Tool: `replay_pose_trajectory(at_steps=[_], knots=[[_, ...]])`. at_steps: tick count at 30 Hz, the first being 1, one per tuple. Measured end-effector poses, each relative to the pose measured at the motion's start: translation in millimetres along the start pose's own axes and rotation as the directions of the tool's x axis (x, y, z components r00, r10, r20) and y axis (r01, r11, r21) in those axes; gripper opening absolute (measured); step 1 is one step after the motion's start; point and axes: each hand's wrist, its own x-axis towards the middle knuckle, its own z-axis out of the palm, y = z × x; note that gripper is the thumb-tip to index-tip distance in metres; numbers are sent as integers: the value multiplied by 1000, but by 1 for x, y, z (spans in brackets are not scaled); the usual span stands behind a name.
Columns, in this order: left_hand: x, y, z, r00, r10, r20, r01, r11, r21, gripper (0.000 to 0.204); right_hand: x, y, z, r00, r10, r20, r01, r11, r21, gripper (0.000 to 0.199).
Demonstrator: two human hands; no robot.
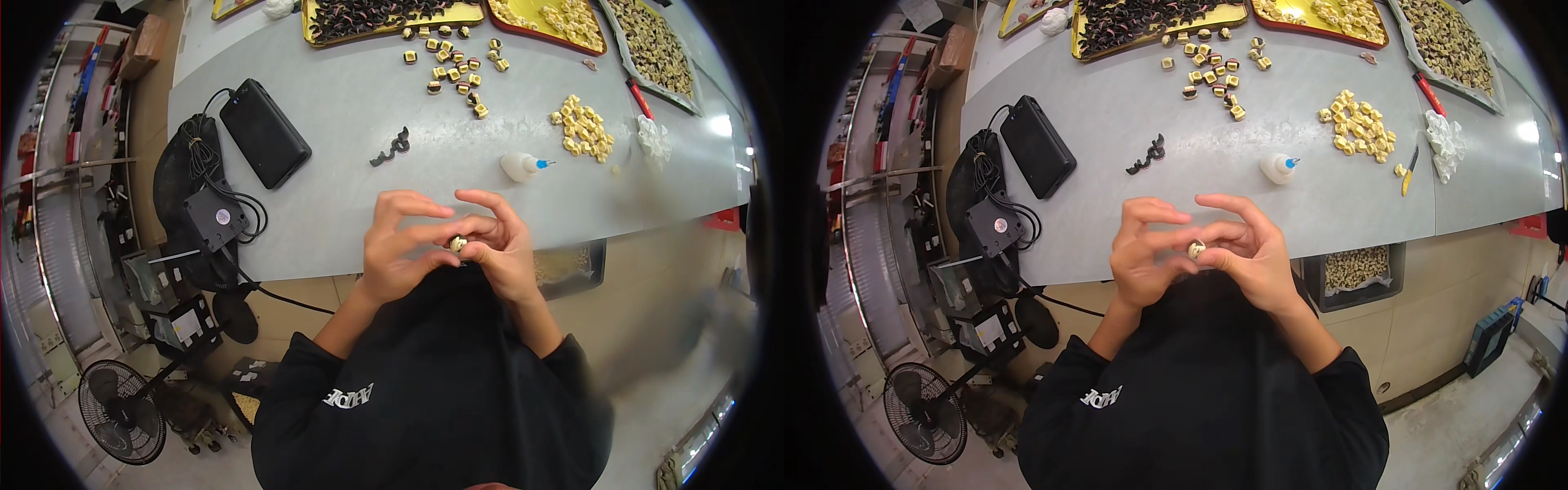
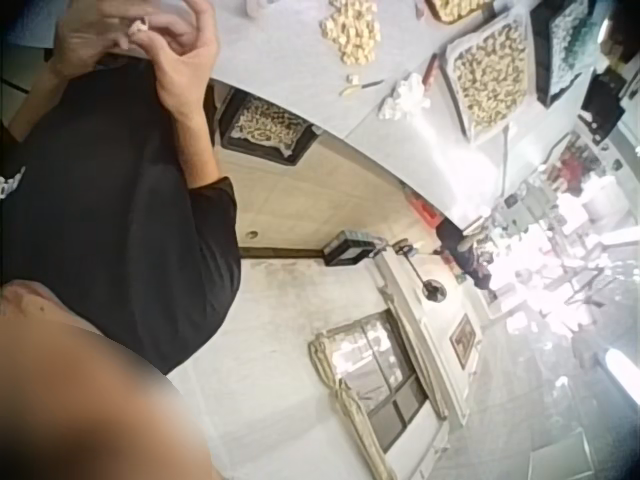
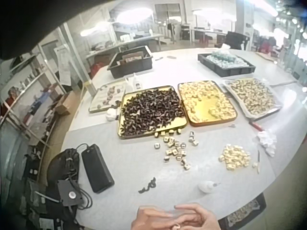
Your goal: The recorder is using a glue applicator to attach small black and gold components together at a factory workbench.
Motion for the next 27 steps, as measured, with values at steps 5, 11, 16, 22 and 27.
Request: replay_pose_trajectory(at_steps=[5, 11, 16, 22, 27], knots=[[-3, -4, 0, 998, 24, 52, -25, 1000, 14, 36, 0, -4, -2, 997, 22, 80, -19, 999, -35, 58], [4, 1, -8, 1000, -21, 7, 19, 966, 257, 40, 7, 8, -8, 1000, 4, 16, -3, 998, -60, 50], [15, -5, -17, 945, -149, -292, 287, 807, 517, 28, 29, 9, 19, 944, -277, -181, 245, 953, -176, 36], [16, -22, -19, 910, -265, -319, 405, 733, 546, 21, 15, 17, 26, 827, -547, -129, 459, 790, -407, 25], [15, -22, -18, 919, -221, -327, 368, 777, 511, 16, -7, 29, -22, 601, -795, -83, 566, 497, -657, 26]])
